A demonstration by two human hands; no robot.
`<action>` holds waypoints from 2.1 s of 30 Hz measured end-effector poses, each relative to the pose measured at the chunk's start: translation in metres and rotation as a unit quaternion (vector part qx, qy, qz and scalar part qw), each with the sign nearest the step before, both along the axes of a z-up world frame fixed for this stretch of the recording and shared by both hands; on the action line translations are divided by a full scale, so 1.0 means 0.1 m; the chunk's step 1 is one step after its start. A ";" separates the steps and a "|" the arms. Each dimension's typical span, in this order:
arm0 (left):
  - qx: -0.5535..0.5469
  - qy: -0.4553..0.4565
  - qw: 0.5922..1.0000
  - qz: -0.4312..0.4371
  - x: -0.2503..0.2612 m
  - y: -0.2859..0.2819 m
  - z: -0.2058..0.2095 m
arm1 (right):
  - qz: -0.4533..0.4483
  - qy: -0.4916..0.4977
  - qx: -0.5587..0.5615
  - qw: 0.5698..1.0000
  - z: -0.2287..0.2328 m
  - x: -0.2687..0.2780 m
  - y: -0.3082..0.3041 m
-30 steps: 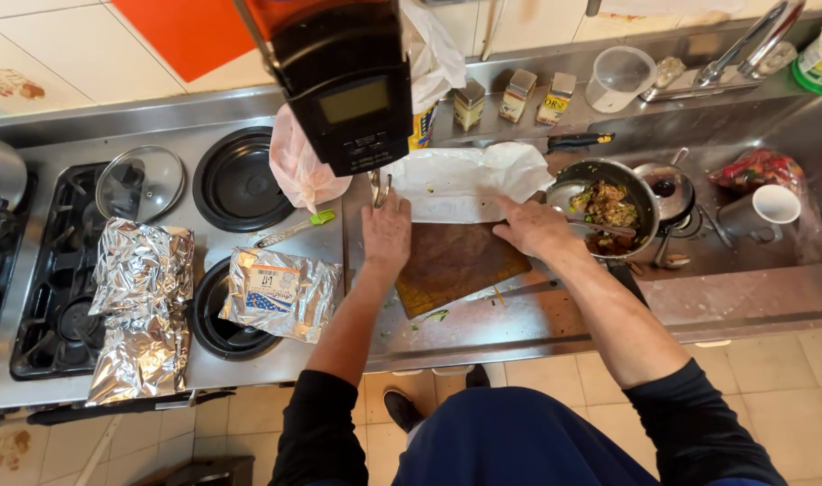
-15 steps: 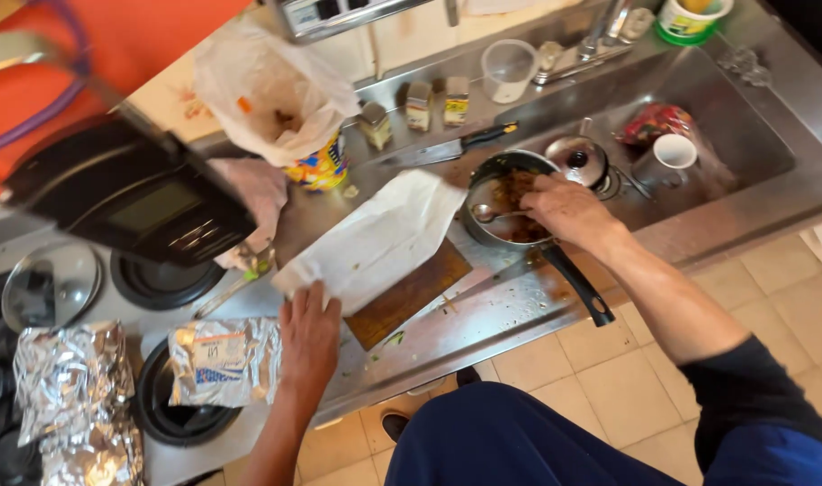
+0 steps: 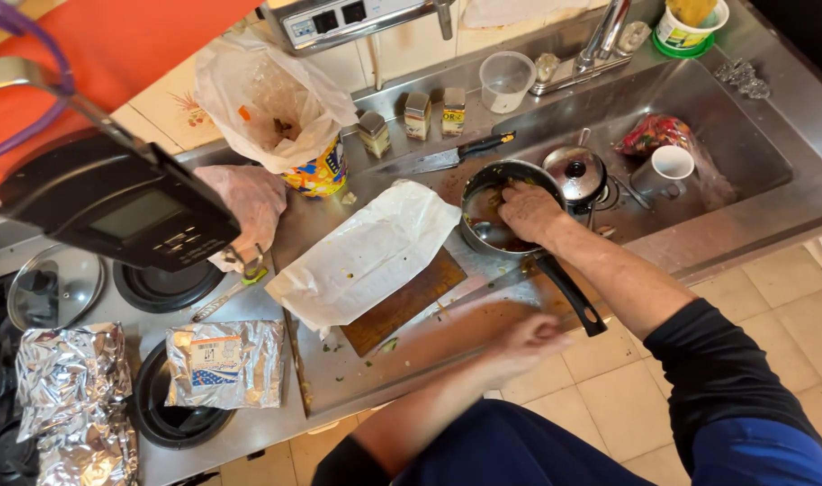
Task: The person scoops cooked food from a small pot onto a paper-lined cutting board, then wraps each portion in aluminum foil. The process is repeated multiple times, with each wrapped portion placed on the counter.
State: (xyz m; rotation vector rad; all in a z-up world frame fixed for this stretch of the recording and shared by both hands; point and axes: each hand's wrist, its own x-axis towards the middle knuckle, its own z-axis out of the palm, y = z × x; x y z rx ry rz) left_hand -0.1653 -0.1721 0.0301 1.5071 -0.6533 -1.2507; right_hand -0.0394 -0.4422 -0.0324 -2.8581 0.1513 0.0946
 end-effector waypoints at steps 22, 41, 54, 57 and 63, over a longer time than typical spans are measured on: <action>0.012 -0.169 0.970 0.173 0.31 0.15 -0.71 | 0.101 -0.104 -0.304 0.941 1.67 -1.35 0.25; 0.122 -0.229 0.963 0.077 0.44 0.54 -0.11 | -0.081 -0.062 -0.003 0.995 0.83 -1.31 0.64; 0.106 -0.183 0.975 0.063 0.45 0.59 0.07 | -0.180 -0.144 0.283 0.931 1.11 -0.97 1.07; 0.112 -0.173 0.976 0.067 0.43 0.61 0.14 | -0.176 -0.157 0.307 0.922 1.06 -0.96 0.97; 0.044 -0.086 0.992 0.087 0.36 0.65 0.40 | -0.163 -0.166 0.460 0.857 0.89 -0.96 0.82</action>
